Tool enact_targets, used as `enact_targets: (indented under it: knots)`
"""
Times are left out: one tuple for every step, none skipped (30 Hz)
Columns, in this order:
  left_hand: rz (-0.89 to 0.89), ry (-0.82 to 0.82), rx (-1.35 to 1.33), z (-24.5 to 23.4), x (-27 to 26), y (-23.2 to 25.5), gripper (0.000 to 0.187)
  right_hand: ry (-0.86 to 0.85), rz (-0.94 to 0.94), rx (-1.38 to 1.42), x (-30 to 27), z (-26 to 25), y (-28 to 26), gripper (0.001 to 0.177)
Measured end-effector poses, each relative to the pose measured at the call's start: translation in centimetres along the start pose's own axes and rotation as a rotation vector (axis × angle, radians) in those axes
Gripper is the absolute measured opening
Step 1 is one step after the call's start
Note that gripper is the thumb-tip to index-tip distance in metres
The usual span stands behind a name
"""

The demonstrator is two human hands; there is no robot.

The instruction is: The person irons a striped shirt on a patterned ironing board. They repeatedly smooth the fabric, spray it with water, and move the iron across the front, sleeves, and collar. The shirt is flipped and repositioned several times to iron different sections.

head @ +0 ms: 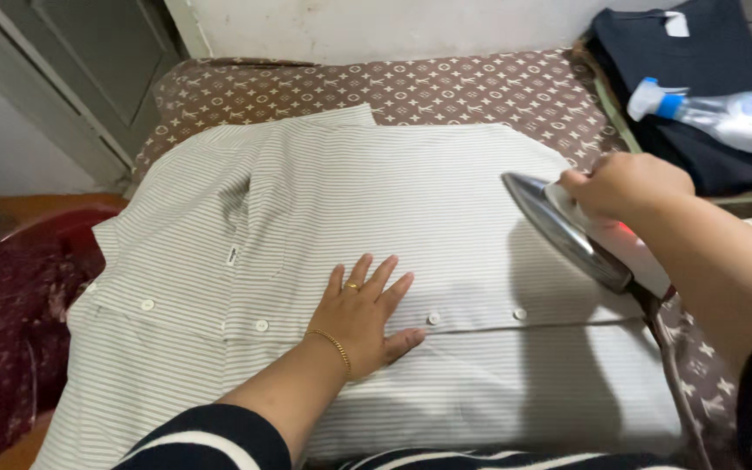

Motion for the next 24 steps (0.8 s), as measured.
enact_targets:
  knots:
    - [0.011, -0.012, 0.013, 0.0, -0.4, 0.1, 0.082, 0.002, -0.020, -0.012, -1.0, 0.1, 0.1, 0.063]
    - [0.006, -0.018, 0.009, 0.0, -0.8, 0.2, 0.081, 0.004, -0.040, -0.024, -2.0, 0.2, 0.4, 0.061]
    - [0.000, -0.026, 0.004, 0.1, -1.2, 0.3, 0.081, -0.036, -0.021, -0.021, -3.1, 0.3, 0.6, 0.065]
    - [-0.005, -0.034, 0.000, 0.2, -1.5, 0.3, 0.080, -0.076, -0.001, -0.017, -4.3, 0.5, 0.4, 0.068]
    - [-0.012, -0.030, 0.013, 0.2, -1.8, 0.4, 0.079, -0.116, 0.017, -0.011, -5.5, 0.8, 0.1, 0.072]
    - [-0.019, -0.025, 0.026, 0.3, -2.1, 0.4, 0.078, -0.108, 0.034, 0.002, -6.7, 1.2, -0.4, 0.071]
    - [-0.026, -0.021, 0.037, 0.4, -2.3, 0.4, 0.077, -0.100, 0.051, 0.015, -8.1, 1.6, -0.8, 0.070]
    - [-0.035, -0.017, 0.039, 0.5, -2.5, 0.4, 0.076, -0.093, 0.068, 0.027, -9.3, 1.9, -1.2, 0.070]
    - [-0.045, -0.012, 0.040, 0.6, -2.8, 0.2, 0.076, -0.083, 0.086, 0.042, -10.5, 2.2, -1.5, 0.069]
    - [-0.055, -0.006, 0.041, 0.6, -3.0, 0.1, 0.076, -0.073, 0.103, 0.056, -11.5, 2.5, -1.8, 0.068]
    - [-0.058, -0.002, 0.037, 0.6, -3.3, 0.0, 0.075, -0.065, 0.120, 0.068, -12.3, 2.7, -1.7, 0.068]
    - [-0.060, 0.002, 0.033, 0.6, -3.4, -0.2, 0.075, -0.058, 0.131, 0.079, -12.9, 2.9, -1.5, 0.068]
    - [-0.065, 0.007, 0.028, 0.5, -3.6, -0.3, 0.075, -0.050, 0.141, 0.087, -13.3, 2.9, -1.2, 0.067]
    - [-0.074, 0.011, 0.015, 0.4, -3.8, -0.5, 0.076, -0.043, 0.151, 0.096, -13.5, 3.0, -0.8, 0.067]
    - [-0.083, 0.014, 0.002, 0.3, -3.9, -0.5, 0.077, -0.043, 0.179, 0.097, -13.6, 3.2, -0.2, 0.068]
    - [-0.091, 0.016, -0.011, 0.2, -3.9, -0.5, 0.077, -0.044, 0.208, 0.098, -13.5, 3.3, 0.6, 0.069]
    - [-0.095, 0.004, -0.022, 0.1, -3.9, -0.4, 0.077, -0.043, 0.233, 0.098, -13.3, 3.5, 1.2, 0.070]
    - [-0.098, -0.008, -0.034, 0.0, -3.9, -0.4, 0.078, -0.028, 0.248, 0.097, -13.2, 3.6, 2.1, 0.070]
    - [-0.108, -0.019, -0.047, -0.1, -3.9, -0.4, 0.078, -0.013, 0.256, 0.095, -12.9, 3.7, 2.9, 0.070]
    - [-0.107, -0.023, -0.050, -0.1, -3.9, -0.3, 0.078, 0.002, 0.264, 0.093, -12.6, 3.8, 3.5, 0.070]
    - [-0.111, -0.026, -0.053, -0.2, -3.9, -0.4, 0.078, 0.010, 0.272, 0.087, -12.2, 3.9, 3.8, 0.070]
    - [-0.116, -0.028, -0.056, -0.2, -3.9, -0.4, 0.079, 0.018, 0.281, 0.081, -11.7, 4.0, 4.1, 0.070]
    - [-0.116, -0.025, -0.054, -0.2, -3.8, -0.5, 0.079, 0.027, 0.288, 0.077, -11.2, 4.0, 4.3, 0.070]
    - [-0.117, -0.021, -0.052, -0.1, -3.8, -0.5, 0.079, 0.036, 0.296, 0.083, -10.6, 4.0, 4.3, 0.070]
Point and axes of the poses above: each hand's wrist, its own x-axis towards the middle knuckle, its own z-axis out of the palm, y = z × x, the point moved 1 cm from there along x, towards the middle knuckle, and after that the axes turned 7 degrees about z, right-handed, at the moved point
